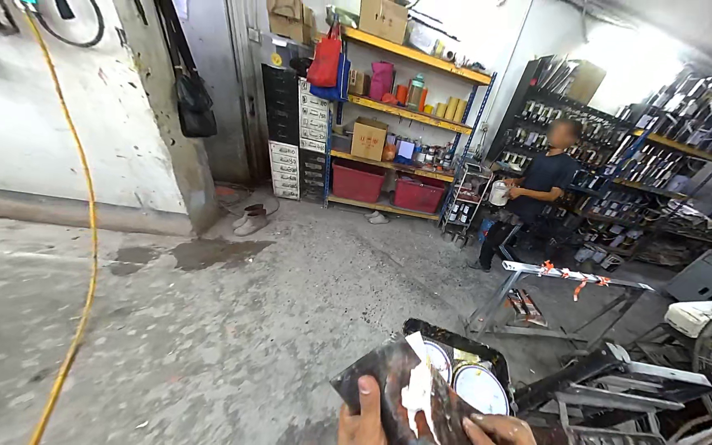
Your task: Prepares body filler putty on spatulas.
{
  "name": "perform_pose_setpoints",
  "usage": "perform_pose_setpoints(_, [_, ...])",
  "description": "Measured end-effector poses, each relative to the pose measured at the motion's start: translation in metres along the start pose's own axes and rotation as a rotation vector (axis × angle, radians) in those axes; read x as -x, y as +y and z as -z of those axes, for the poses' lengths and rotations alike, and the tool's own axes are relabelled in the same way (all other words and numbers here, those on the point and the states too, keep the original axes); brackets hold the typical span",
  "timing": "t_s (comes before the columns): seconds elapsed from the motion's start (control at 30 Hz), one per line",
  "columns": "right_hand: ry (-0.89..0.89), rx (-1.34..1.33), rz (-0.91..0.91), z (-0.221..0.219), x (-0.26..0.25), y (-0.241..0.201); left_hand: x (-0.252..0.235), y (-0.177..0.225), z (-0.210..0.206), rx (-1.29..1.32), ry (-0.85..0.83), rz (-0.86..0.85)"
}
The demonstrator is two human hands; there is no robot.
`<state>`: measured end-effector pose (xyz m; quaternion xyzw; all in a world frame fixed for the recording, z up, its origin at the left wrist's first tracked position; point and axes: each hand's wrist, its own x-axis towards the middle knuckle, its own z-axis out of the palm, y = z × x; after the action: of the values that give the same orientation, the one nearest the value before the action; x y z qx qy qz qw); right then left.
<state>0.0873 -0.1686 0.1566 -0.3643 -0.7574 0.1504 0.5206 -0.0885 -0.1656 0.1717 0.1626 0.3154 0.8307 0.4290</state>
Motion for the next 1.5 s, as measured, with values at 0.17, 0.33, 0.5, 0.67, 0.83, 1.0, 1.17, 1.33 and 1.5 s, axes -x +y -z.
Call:
perform_pose_setpoints(0.17, [-0.031,0.165,0.029,-0.015,-0.006,0.004,-0.004,0.008,0.006,-0.048,0.095,-0.062])
perform_pose_setpoints(0.33, [-0.112,0.337,-0.052,-0.022,-0.014,0.023,-0.013,0.019,0.016,-0.053,0.127,-0.051])
perform_pose_setpoints(0.5, [0.005,-0.238,-0.457,-0.028,-0.018,0.033,-0.025,0.029,0.024,-0.019,0.202,0.145])
perform_pose_setpoints(0.67, [0.005,-0.813,-0.663,-0.031,-0.024,-0.023,-0.019,0.014,0.022,-0.117,0.242,0.194])
perform_pose_setpoints(0.83, [-0.367,-0.363,-0.307,-0.016,-0.023,-0.009,-0.03,0.008,0.027,-0.175,0.283,0.038])
perform_pose_setpoints(1.0, [-0.697,0.074,-0.391,-0.009,-0.018,0.016,-0.042,0.007,0.05,-0.192,0.2,0.075])
perform_pose_setpoints(1.17, [-0.091,-0.597,-0.956,-0.05,0.006,0.033,-0.021,-0.016,0.101,-0.13,0.03,0.356])
perform_pose_setpoints(1.33, [-0.137,-0.72,-1.143,-0.091,0.012,0.058,0.034,-0.069,0.089,-0.081,0.137,0.455])
perform_pose_setpoints(1.5, [-0.375,-0.569,-0.821,-0.101,0.011,0.09,0.03,-0.096,0.05,-0.085,0.245,0.273])
